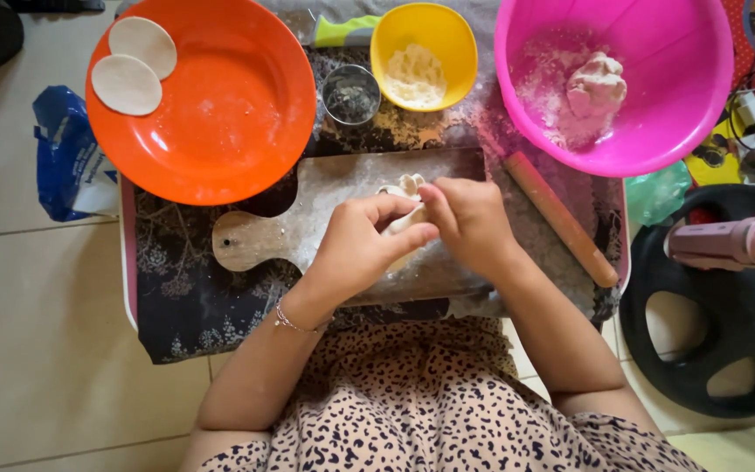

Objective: Rolling out small pieces of dough with a rolling pin and cutting them into circular shapes using a metal cutter.

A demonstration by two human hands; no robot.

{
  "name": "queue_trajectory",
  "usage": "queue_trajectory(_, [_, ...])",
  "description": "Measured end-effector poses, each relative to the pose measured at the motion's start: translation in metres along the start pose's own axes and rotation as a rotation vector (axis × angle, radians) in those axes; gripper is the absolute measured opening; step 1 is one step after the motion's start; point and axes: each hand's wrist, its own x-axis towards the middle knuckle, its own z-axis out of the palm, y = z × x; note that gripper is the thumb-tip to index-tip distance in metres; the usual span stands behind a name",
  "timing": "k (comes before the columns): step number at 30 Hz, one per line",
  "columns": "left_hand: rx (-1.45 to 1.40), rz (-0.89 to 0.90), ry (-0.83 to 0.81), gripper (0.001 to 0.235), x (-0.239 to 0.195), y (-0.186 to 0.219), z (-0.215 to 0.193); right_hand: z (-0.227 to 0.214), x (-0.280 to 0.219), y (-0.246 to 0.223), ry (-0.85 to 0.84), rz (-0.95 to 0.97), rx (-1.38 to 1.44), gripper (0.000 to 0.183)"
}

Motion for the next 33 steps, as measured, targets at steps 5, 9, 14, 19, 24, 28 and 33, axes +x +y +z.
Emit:
queue_trajectory(5, [-0.107, 0.021, -0.073, 0.034, 0.011, -0.017, -0.004, 0.008, -0.005, 0.022, 0.002, 0.15, 0.361, 0.042])
queue_trajectory(9, [-0.257, -0.013, -0.096, 0.02, 0.006, -0.011, -0.026, -0.042, 0.014, 0.055, 0.205, 0.685, 0.99, 0.045])
queue_trajectory(14, [-0.013, 0.218, -0.015, 0.027, 0.025, 0.048, -0.025, -0.019, -0.006, 0.039, 0.043, 0.492, 0.503, 0.034])
queue_trajectory(19, [0.179, 0.475, -0.125, 0.028, 0.11, 0.098, 0.032, -0.013, 0.008, -0.01, -0.101, 0.167, 0.167, 0.027])
queue_trajectory(24, [0.639, 0.791, -0.085, 0.019, 0.202, 0.084, 0.106, -0.005, -0.001, 0.006, -0.041, -0.083, -0.008, 0.025])
queue_trajectory(28, [0.889, 0.85, -0.198, 0.017, 0.228, 0.066, 0.131, -0.014, 0.0, 0.003, -0.093, 0.086, 0.102, 0.027])
queue_trajectory(33, [1.022, 0.765, -0.309, 0.012, 0.239, 0.059, 0.141, -0.012, -0.004, 0.008, -0.147, 0.027, 0.067, 0.041])
